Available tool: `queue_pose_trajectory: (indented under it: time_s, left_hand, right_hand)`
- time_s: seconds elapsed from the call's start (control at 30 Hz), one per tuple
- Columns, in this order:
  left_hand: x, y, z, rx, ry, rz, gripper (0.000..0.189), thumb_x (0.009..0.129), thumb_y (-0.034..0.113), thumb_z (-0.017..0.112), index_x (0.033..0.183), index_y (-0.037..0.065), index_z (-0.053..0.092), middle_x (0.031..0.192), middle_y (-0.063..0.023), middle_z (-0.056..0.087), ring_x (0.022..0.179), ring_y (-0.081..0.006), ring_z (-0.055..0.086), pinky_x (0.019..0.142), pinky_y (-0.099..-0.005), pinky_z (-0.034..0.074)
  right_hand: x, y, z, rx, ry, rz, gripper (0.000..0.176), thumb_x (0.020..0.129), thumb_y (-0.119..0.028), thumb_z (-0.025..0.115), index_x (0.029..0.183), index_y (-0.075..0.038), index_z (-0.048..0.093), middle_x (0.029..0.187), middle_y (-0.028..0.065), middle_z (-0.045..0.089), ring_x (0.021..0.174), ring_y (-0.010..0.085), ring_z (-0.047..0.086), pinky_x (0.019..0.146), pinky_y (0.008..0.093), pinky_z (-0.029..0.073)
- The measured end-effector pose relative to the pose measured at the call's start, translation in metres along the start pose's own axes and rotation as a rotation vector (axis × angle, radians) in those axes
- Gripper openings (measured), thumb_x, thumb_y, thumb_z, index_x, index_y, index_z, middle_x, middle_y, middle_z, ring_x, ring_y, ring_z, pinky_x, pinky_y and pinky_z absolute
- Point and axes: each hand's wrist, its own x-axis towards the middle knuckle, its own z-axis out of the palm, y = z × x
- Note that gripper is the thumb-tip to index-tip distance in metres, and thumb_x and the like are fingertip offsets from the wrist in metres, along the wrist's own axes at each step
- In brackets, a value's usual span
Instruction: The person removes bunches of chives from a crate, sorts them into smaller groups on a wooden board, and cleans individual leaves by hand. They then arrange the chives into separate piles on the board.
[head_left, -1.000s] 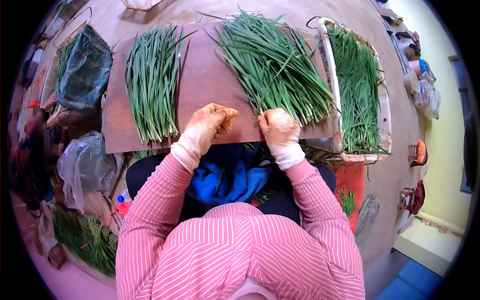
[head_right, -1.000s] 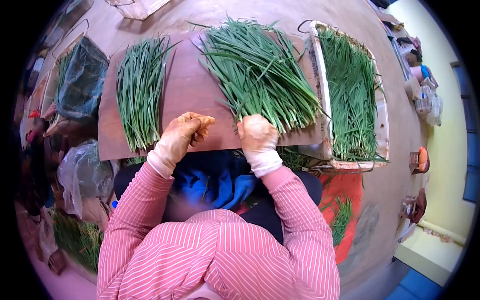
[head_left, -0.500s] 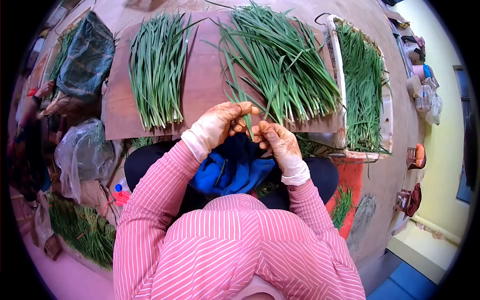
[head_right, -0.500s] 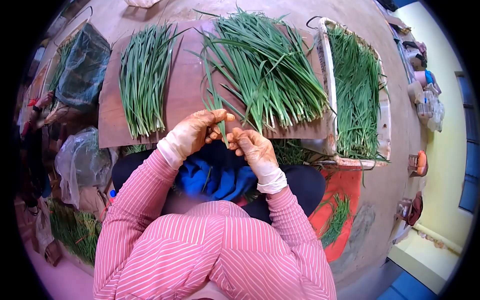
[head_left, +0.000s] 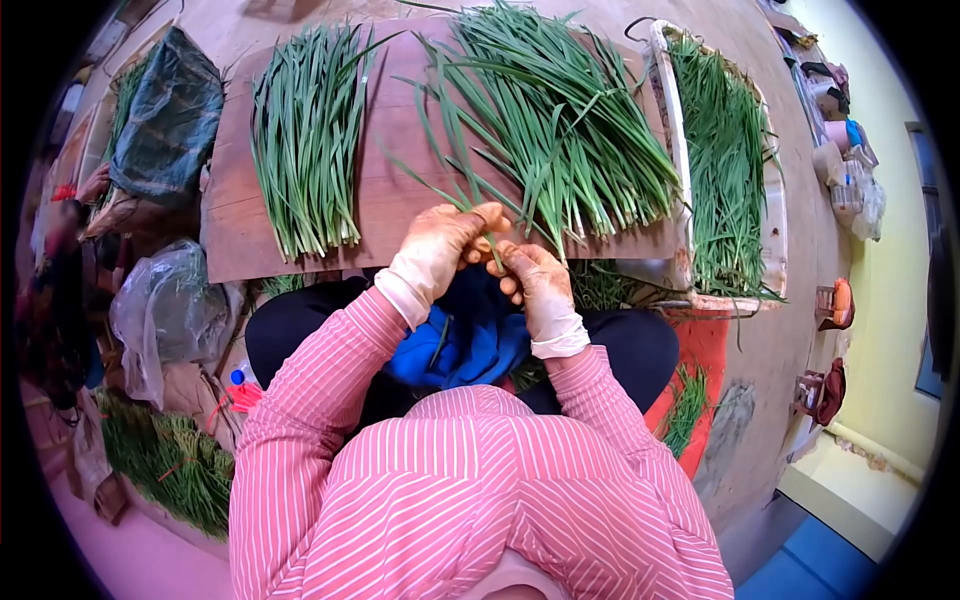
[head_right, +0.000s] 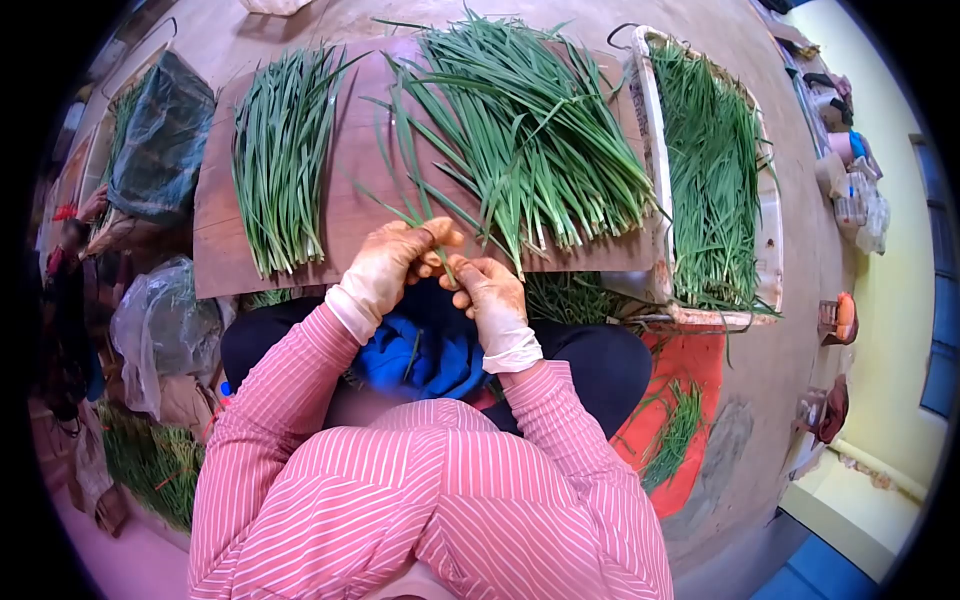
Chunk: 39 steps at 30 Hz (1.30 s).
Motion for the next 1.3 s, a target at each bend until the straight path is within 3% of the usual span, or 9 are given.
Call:
queue_pose_trajectory:
  time_s: [0.17, 0.3, 0.57, 0.7, 0.73, 0.83, 1.0, 1.13, 1.3]
  left_hand:
    - [0.009, 0.013, -0.025, -0.031, 0.051, 0.078, 0.031, 0.093, 0.028, 0.060, 0.103, 0.000, 0.067, 0.073, 0.0007, 0.062, 0.056, -0.0028, 0.045, 0.052, -0.0165, 0.038]
    - [0.004, 0.006, -0.025, -0.047, 0.018, -0.003, 0.033, 0.093, 0.030, 0.059, 0.105, 0.001, 0.066, 0.076, 0.0013, 0.061, 0.059, -0.0041, 0.047, 0.053, -0.0182, 0.039]
    - [-0.002, -0.025, -0.024, -0.235, -0.142, -0.055, 0.032, 0.092, 0.027, 0.058, 0.107, -0.001, 0.061, 0.094, -0.0083, 0.065, 0.083, -0.0170, 0.060, 0.076, -0.0308, 0.049]
    - [0.003, -0.018, -0.022, -0.339, 0.023, 0.074, 0.026, 0.097, 0.025, 0.051, 0.095, 0.001, 0.060, 0.085, -0.0047, 0.061, 0.075, -0.0134, 0.058, 0.065, -0.0278, 0.049]
    - [0.015, -0.015, -0.038, -0.490, -0.237, 0.112, 0.026, 0.097, 0.028, 0.051, 0.089, 0.004, 0.057, 0.078, -0.0012, 0.055, 0.065, -0.0118, 0.051, 0.060, -0.0261, 0.045]
    - [0.000, 0.011, -0.021, -0.424, 0.088, 0.028, 0.023, 0.097, 0.026, 0.052, 0.092, 0.005, 0.058, 0.068, 0.0031, 0.042, 0.058, -0.0090, 0.041, 0.052, -0.0215, 0.037]
    - [-0.003, 0.006, -0.020, -0.405, 0.092, -0.036, 0.025, 0.095, 0.031, 0.055, 0.102, 0.006, 0.056, 0.062, 0.0079, 0.032, 0.050, -0.0046, 0.029, 0.045, -0.0196, 0.027]
    - [-0.012, 0.005, -0.015, -0.455, 0.037, -0.037, 0.034, 0.096, 0.034, 0.053, 0.116, 0.006, 0.055, 0.056, 0.0094, 0.025, 0.044, -0.0034, 0.021, 0.042, -0.0182, 0.020]
    - [-0.018, -0.001, 0.008, -0.249, -0.300, -0.205, 0.044, 0.096, 0.039, 0.052, 0.122, 0.005, 0.055, 0.051, 0.0094, 0.027, 0.042, -0.0032, 0.024, 0.043, -0.0189, 0.023]
  right_hand:
    - [-0.010, 0.054, -0.029, -0.605, -0.469, 0.273, 0.032, 0.092, -0.024, 0.058, 0.070, -0.002, 0.065, 0.063, 0.0062, 0.065, 0.051, 0.0118, 0.056, 0.053, 0.0238, 0.045]
    - [-0.013, 0.033, -0.029, -0.396, -0.208, -0.070, 0.048, 0.089, -0.049, 0.057, 0.084, -0.003, 0.070, 0.069, 0.0059, 0.067, 0.059, 0.0123, 0.060, 0.059, 0.0259, 0.048]
    - [-0.029, -0.008, 0.017, -0.562, -0.211, -0.131, 0.040, 0.094, -0.039, 0.053, 0.075, -0.006, 0.065, 0.059, 0.0038, 0.062, 0.048, 0.0121, 0.057, 0.052, 0.0271, 0.046]
    - [-0.056, -0.025, 0.001, -0.842, -0.299, -0.189, 0.035, 0.090, -0.036, 0.062, 0.072, -0.006, 0.068, 0.059, 0.0045, 0.063, 0.047, 0.0121, 0.057, 0.052, 0.0269, 0.047]
    - [-0.053, -0.021, -0.008, -0.924, -0.093, -0.448, 0.034, 0.088, -0.036, 0.065, 0.071, -0.007, 0.067, 0.060, 0.0048, 0.062, 0.048, 0.0138, 0.058, 0.052, 0.0283, 0.047]
    - [-0.030, -0.035, -0.039, -1.189, 0.405, -0.860, 0.031, 0.080, -0.037, 0.072, 0.072, -0.009, 0.064, 0.066, 0.0055, 0.060, 0.056, 0.0202, 0.060, 0.053, 0.0336, 0.047]
    - [0.015, -0.011, -0.062, -1.571, 0.371, -0.852, 0.027, 0.084, -0.034, 0.067, 0.083, -0.008, 0.062, 0.072, 0.0037, 0.061, 0.063, 0.0199, 0.061, 0.055, 0.0335, 0.047]
    - [-0.036, -0.058, -0.030, -0.245, -0.099, -0.157, 0.024, 0.096, -0.023, 0.054, 0.099, -0.001, 0.064, 0.094, 0.0031, 0.069, 0.066, 0.0013, 0.053, 0.053, 0.0154, 0.038]
    - [-0.030, -0.030, -0.020, -0.214, -0.332, 0.009, 0.023, 0.096, -0.023, 0.055, 0.095, -0.002, 0.066, 0.083, 0.0008, 0.067, 0.061, 0.0026, 0.050, 0.053, 0.0168, 0.036]
